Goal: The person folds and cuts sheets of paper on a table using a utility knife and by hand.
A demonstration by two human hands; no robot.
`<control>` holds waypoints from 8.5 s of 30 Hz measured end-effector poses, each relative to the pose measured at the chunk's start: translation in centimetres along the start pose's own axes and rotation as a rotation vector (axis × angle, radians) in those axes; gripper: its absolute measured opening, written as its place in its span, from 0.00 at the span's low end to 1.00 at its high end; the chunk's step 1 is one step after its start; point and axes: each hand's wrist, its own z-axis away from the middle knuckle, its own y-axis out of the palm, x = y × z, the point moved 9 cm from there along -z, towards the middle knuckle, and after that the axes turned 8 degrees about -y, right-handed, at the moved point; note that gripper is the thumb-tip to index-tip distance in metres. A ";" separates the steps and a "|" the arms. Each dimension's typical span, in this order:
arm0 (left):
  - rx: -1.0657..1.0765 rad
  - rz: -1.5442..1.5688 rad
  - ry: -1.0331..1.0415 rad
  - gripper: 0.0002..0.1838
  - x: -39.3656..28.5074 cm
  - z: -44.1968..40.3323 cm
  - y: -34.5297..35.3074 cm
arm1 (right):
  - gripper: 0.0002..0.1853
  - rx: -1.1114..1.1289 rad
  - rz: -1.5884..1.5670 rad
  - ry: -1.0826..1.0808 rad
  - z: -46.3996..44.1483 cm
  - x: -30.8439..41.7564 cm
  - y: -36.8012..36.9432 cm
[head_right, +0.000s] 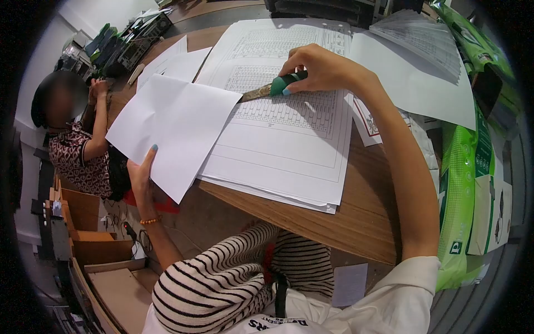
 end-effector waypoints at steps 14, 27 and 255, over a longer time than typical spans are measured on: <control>-0.704 -0.381 0.455 0.30 -5.2 2.1 -6.0 | 0.16 0.039 -0.005 0.043 -0.2 0.6 0.5; 0.487 -0.970 0.741 0.32 -7.5 7.1 19.8 | 0.17 0.051 -0.002 0.034 0.6 0.2 -0.6; 0.391 -0.971 0.632 0.34 -6.1 2.4 18.2 | 0.13 -0.511 0.450 -0.057 -3.8 4.9 3.4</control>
